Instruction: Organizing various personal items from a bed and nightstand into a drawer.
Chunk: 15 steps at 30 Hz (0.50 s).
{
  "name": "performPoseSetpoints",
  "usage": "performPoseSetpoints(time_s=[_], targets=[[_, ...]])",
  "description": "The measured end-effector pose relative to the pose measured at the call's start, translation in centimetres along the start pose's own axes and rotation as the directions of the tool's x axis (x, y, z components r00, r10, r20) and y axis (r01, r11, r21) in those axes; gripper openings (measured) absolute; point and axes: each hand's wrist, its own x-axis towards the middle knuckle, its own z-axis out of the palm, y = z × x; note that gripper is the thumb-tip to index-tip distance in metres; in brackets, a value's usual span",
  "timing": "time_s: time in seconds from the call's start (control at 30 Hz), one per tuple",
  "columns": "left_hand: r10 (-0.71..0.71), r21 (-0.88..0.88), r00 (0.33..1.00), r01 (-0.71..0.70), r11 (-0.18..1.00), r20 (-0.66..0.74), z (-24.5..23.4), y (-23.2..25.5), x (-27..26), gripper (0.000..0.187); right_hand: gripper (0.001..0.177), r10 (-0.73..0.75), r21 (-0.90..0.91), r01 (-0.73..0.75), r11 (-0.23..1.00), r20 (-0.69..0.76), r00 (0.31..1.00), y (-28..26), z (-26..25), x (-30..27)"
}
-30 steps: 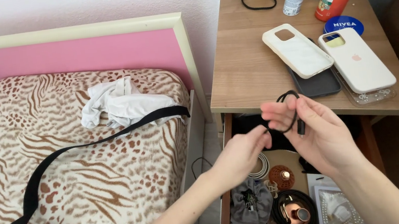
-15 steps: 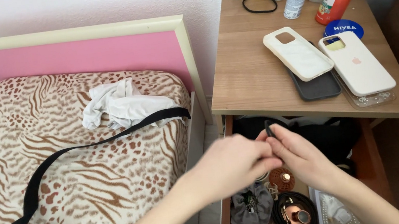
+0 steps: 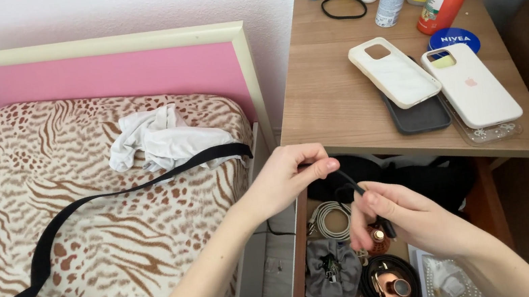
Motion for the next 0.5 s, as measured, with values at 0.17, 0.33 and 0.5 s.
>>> performPoseSetpoints(time_s=[0.17, 0.33, 0.5], targets=[[0.049, 0.031, 0.991, -0.045, 0.998, -0.123, 3.1, -4.7, 0.1, 0.037, 0.017, -0.183, 0.348, 0.179, 0.920, -0.021, 0.983, 0.4, -0.5, 0.3], [-0.162, 0.093, 0.986, 0.165, 0.982, -0.040, 6.8, -3.4, -0.7, 0.020, 0.022, -0.218, 0.492, 0.285, 0.823, -0.190, 0.957, 0.5, -1.9, 0.9], [-0.240, 0.439, 0.938, 0.110, 0.892, 0.252, 9.0, -0.4, -1.8, 0.025, 0.021, -0.170, 0.136, 0.258, 0.957, -0.458, 0.873, 1.8, -2.8, 2.0]])
